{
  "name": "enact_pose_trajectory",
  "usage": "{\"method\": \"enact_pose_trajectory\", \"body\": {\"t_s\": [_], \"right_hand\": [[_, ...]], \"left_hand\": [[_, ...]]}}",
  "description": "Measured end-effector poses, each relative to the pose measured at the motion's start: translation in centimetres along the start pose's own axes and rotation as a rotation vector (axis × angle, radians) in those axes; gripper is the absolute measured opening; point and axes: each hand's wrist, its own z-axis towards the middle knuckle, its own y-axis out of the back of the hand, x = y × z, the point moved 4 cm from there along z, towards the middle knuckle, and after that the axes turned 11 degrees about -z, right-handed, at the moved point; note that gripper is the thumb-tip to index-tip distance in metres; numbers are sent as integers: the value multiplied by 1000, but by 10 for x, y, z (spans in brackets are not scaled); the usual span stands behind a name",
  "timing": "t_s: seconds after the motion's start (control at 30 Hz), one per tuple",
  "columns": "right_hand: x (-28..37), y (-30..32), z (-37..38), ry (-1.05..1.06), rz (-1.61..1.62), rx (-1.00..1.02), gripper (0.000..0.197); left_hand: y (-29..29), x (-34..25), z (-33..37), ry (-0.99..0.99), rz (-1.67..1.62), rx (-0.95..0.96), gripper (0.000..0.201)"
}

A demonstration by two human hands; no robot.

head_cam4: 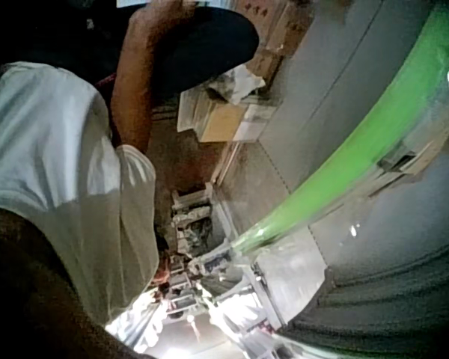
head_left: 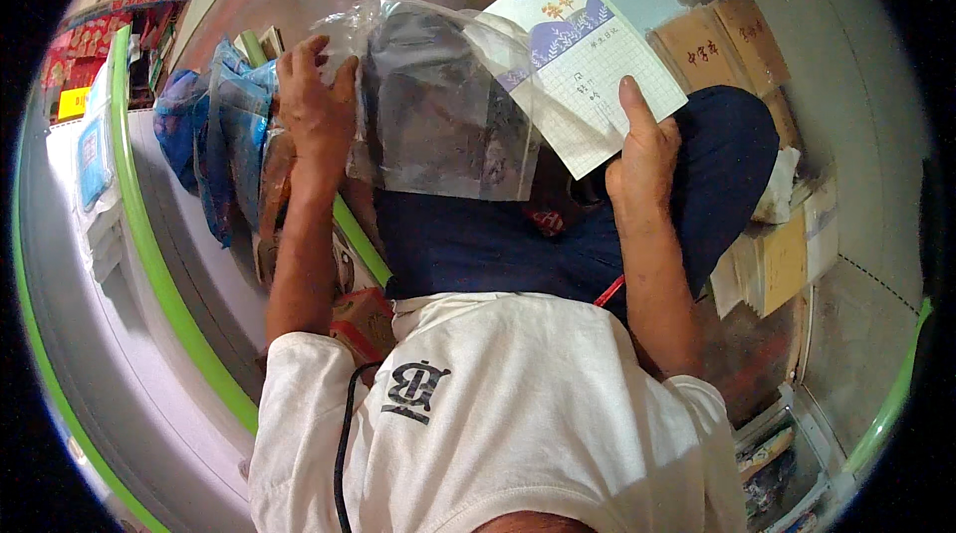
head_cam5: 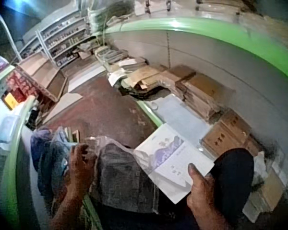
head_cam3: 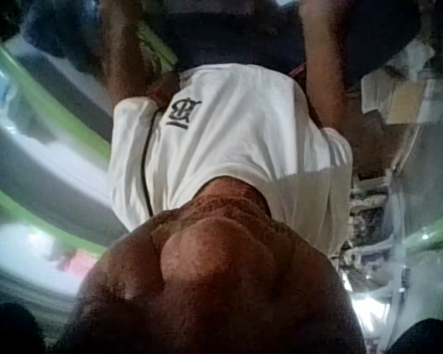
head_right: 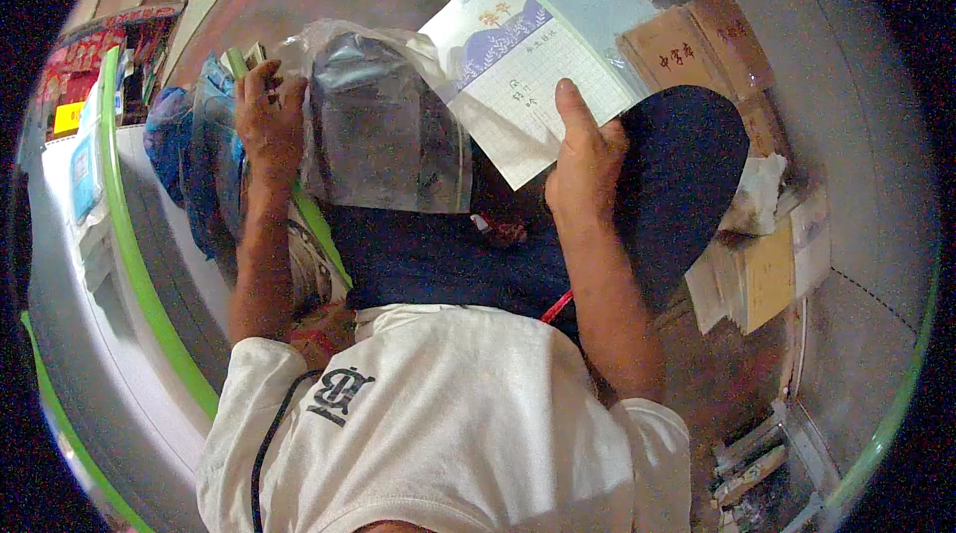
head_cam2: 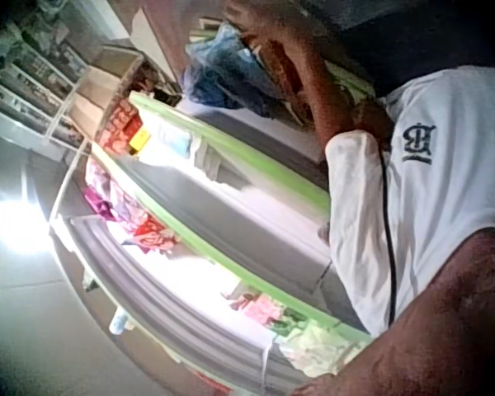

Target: The person sits on the floor and handles notebooks, placing them into plastic bags and arranging them on a shelf. They then use a cloth to wipe the shelf surface.

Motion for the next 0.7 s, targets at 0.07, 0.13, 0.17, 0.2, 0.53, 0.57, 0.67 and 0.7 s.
{"method": "enact_pose_trajectory", "body": {"t_s": [0.07, 0.13, 0.17, 0.2, 0.53, 0.57, 0.67, 0.7], "right_hand": [[1, 0, 0, -17, -4, -14, 43], [1, 1, -1, -13, -9, -10, 43], [0, 1, -1, 1, -14, -3, 43], [0, 0, -1, 13, -18, 9, 44], [6, -4, -24, 15, 35, -6, 44], [2, 1, -24, -2, 62, -8, 44], [-4, 8, -21, 14, 79, 16, 43], [-4, 8, -21, 33, 76, 26, 43]], "left_hand": [[0, -30, -5, -46, -112, 26, 21], [3, -56, -16, -236, -110, 27, 20], [3, -70, -23, -247, -162, 89, 21], [3, -84, -31, -257, -209, 149, 23], [-25, -122, -65, -139, -196, 286, 63], [-26, -122, -64, -163, -171, 258, 64], [-29, -115, -61, -151, -180, 215, 67], [-28, -114, -59, -118, -160, 228, 69]]}}
